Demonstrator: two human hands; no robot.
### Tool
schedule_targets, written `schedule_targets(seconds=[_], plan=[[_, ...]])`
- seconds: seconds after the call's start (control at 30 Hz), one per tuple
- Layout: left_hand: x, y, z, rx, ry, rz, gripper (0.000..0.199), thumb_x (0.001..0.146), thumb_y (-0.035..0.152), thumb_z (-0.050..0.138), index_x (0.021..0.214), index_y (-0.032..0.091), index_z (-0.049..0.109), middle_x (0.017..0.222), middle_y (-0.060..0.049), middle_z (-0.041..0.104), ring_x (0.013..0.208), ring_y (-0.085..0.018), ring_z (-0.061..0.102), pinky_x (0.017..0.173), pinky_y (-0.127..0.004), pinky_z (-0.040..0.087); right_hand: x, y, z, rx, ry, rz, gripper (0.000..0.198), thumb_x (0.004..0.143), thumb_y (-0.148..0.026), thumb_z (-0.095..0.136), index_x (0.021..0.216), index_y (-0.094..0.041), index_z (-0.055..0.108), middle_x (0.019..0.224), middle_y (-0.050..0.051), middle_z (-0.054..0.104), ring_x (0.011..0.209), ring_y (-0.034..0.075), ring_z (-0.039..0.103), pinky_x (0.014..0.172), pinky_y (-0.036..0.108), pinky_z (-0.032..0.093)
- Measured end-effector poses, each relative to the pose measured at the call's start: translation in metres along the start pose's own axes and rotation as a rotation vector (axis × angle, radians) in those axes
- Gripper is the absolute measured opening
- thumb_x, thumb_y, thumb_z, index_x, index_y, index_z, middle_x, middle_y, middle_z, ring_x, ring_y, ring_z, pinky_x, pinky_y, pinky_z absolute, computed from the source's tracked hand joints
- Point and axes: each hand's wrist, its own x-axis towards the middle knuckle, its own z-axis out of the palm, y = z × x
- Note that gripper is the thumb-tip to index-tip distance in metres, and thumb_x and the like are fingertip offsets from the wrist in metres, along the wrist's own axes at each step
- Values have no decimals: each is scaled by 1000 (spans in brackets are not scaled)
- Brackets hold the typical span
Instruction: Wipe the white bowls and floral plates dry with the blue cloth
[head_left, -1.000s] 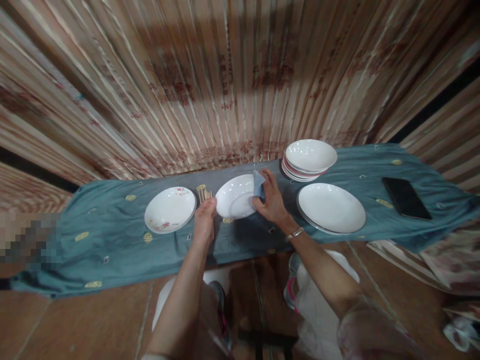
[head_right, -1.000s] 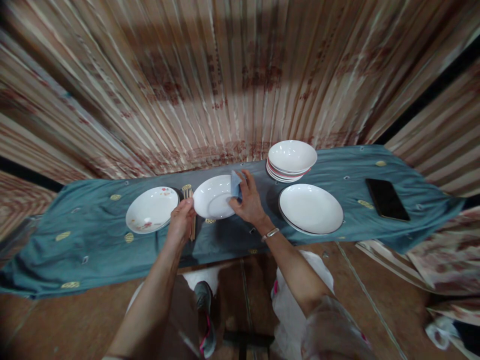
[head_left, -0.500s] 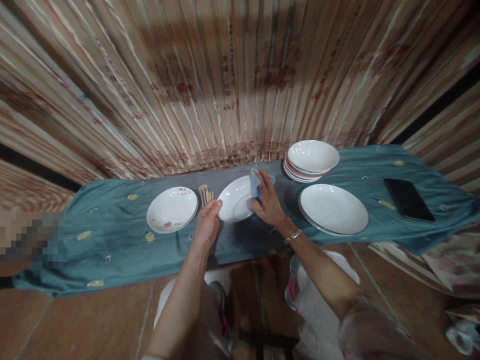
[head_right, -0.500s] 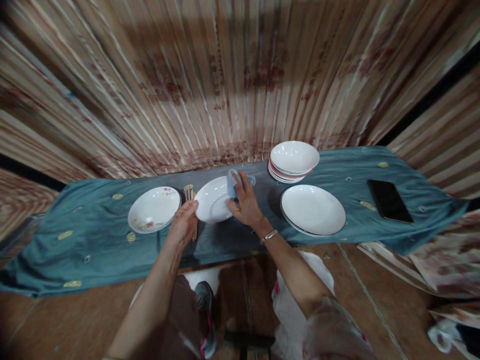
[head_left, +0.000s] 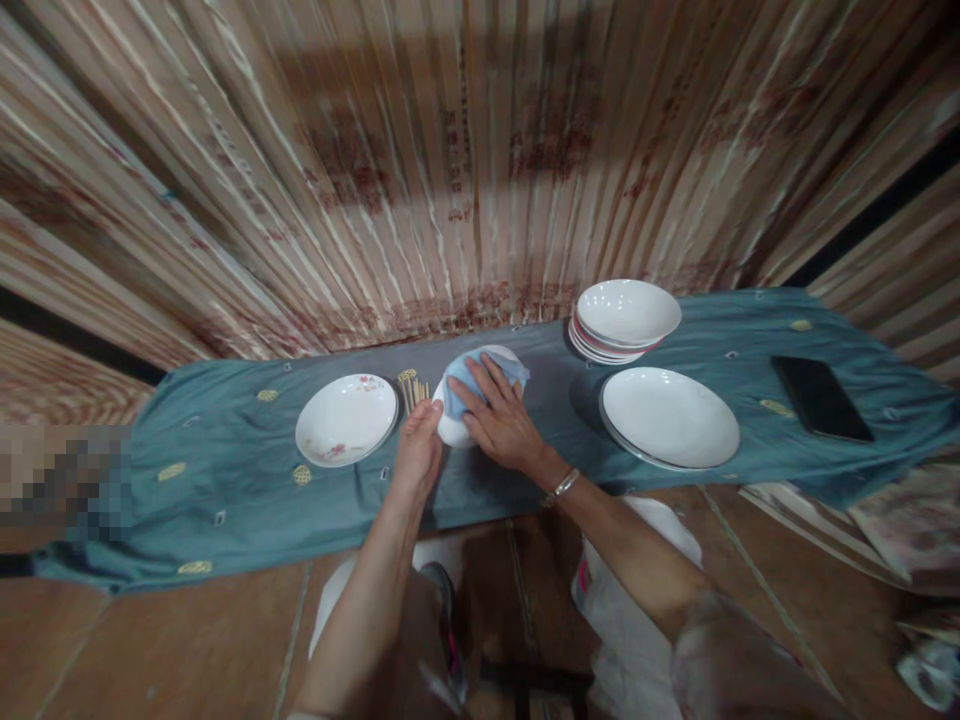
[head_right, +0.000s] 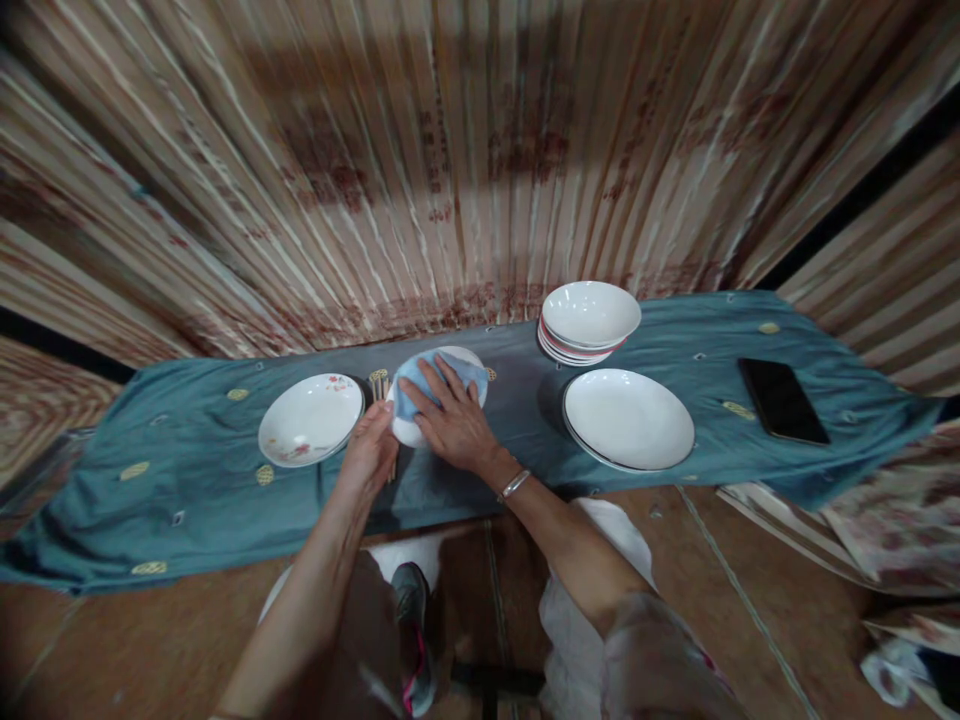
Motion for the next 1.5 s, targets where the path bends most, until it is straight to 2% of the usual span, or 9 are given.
schedule_targets(seconds=[0.2, 0.4, 0.6, 0.8, 0.9, 1.1, 1.2, 1.33, 1.5], plan=[[1, 0, 1, -37, 41, 24, 39, 53, 37, 91, 75, 16, 67, 74, -1, 73, 74, -16, 68, 84, -32, 51, 7, 23, 10, 96, 101, 140, 55, 102, -36, 29, 154, -19, 29, 162, 13, 21, 152, 31, 11, 116, 61, 22], [3, -1, -4, -60, 107, 32, 43, 46, 36, 93, 71, 15, 66, 73, -1, 72, 69, -15, 66, 79, -30, 52, 1, 47, 32, 319, 218, 265, 60, 102, -43, 23, 156, -18, 20, 161, 12, 25, 151, 23, 19, 123, 49, 20], [3, 0, -8, -68, 123, 12, 40, 48, 33, 93, 70, 14, 65, 70, -1, 70, 64, -12, 64, 69, -25, 52, -14, 60, 59, 508, 175, 510, 73, 97, -63, 23, 149, -12, 35, 154, 18, 38, 147, 26, 31, 122, 49, 24], [5, -2, -5, -111, 153, -1, 40, 47, 31, 93, 68, 16, 63, 70, 0, 70, 61, -12, 62, 65, -25, 53, -18, 60, 64, 627, 118, 663, 79, 91, -72, 28, 140, -13, 46, 146, 18, 49, 141, 28, 41, 119, 49, 28], [8, -5, -5, -120, 152, -11, 37, 52, 31, 92, 70, 16, 63, 71, -1, 70, 62, -12, 63, 67, -26, 55, -17, 61, 61, 656, 150, 659, 80, 90, -73, 29, 140, -14, 48, 147, 16, 48, 142, 27, 39, 120, 46, 27], [17, -4, -8, -173, 229, -25, 27, 62, 24, 86, 71, 15, 62, 64, 1, 68, 54, -10, 60, 57, -21, 53, -20, 56, 54, 689, 142, 639, 78, 91, -73, 29, 140, -15, 49, 148, 15, 47, 144, 26, 36, 121, 46, 25], [22, -2, -7, -204, 270, -20, 16, 71, 21, 79, 79, 15, 65, 71, -1, 71, 61, -12, 64, 63, -22, 55, -27, 47, 56, 670, 146, 632, 77, 92, -70, 30, 141, -13, 46, 151, 16, 44, 144, 26, 35, 122, 47, 23], [26, -1, -5, -220, 308, -34, 11, 76, 18, 73, 84, 15, 67, 73, -2, 72, 71, -14, 67, 77, -25, 56, -42, 33, 64, 595, 178, 599, 73, 96, -64, 29, 147, -13, 37, 158, 16, 33, 150, 25, 24, 123, 48, 19], [29, -2, -4, -236, 313, -20, 8, 81, 17, 70, 87, 15, 67, 78, -2, 73, 75, -13, 68, 81, -23, 55, -60, 16, 69, 487, 138, 485, 64, 100, -52, 32, 150, -13, 26, 162, 20, 19, 152, 31, 12, 120, 60, 23]])
